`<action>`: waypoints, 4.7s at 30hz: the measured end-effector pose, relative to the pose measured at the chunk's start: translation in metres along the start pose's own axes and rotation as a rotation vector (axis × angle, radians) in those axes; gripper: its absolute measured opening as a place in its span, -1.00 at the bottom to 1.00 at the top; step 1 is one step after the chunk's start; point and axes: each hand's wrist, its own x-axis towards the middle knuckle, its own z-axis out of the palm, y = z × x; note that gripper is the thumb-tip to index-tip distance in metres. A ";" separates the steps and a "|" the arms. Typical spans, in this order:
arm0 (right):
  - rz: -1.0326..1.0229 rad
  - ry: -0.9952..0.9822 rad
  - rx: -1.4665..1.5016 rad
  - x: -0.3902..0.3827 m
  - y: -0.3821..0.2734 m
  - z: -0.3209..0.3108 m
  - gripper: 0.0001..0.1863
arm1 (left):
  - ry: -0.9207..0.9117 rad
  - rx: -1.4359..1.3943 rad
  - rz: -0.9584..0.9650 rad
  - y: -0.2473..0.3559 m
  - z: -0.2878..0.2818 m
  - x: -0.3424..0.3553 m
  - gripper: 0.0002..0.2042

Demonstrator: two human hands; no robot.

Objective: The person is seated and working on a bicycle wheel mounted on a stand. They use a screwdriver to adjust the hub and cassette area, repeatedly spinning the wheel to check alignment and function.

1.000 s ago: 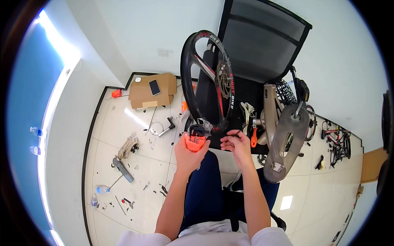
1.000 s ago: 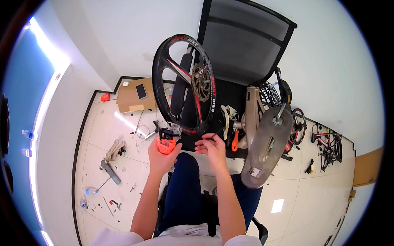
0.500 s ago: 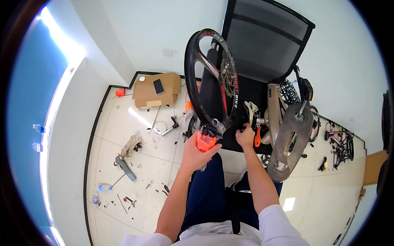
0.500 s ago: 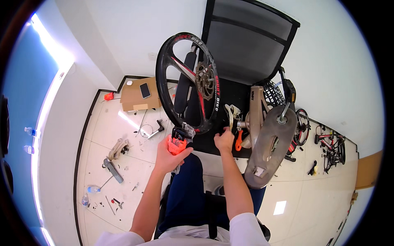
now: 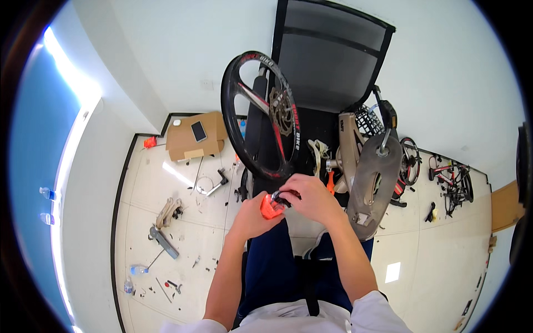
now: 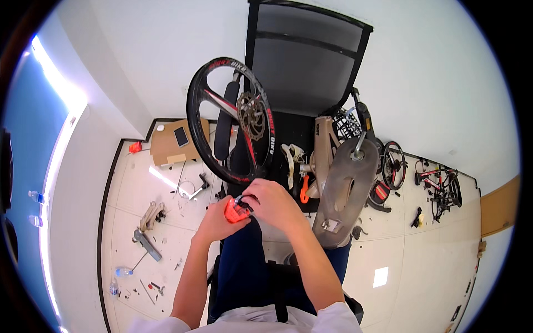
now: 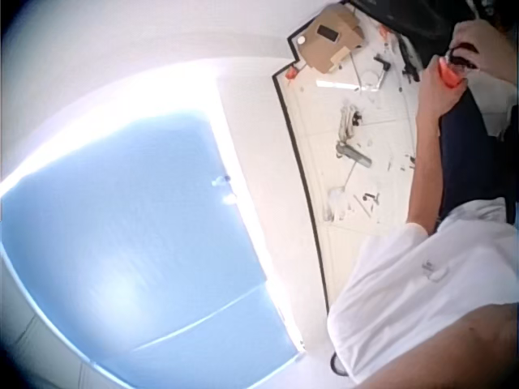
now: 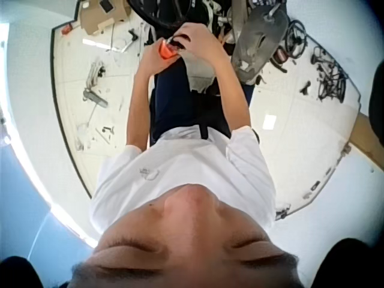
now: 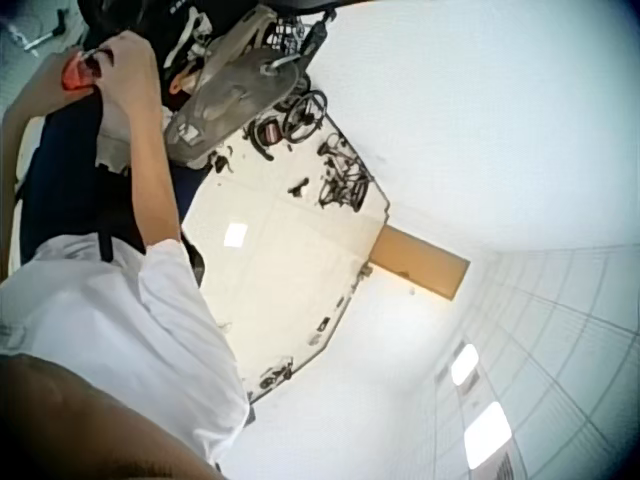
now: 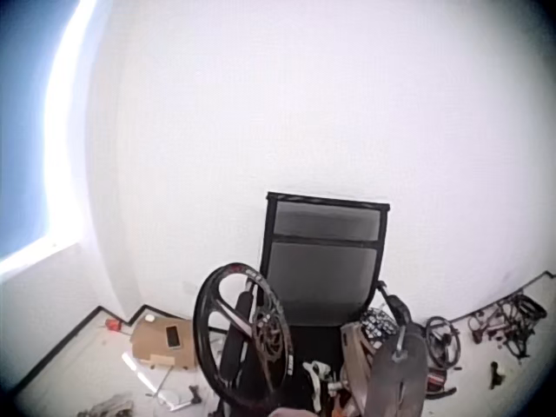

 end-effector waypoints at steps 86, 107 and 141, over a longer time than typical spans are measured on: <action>0.405 0.722 0.226 0.177 0.092 0.039 -0.77 | 0.504 -1.094 -0.379 0.004 0.008 0.004 -0.80; 0.057 0.834 0.046 0.170 0.118 0.052 -0.86 | 0.516 -1.087 -0.329 -0.001 0.005 0.003 -0.76; 0.454 0.476 -0.074 0.172 0.095 0.033 -0.72 | 0.524 -0.779 -0.154 0.061 -0.111 0.130 -0.83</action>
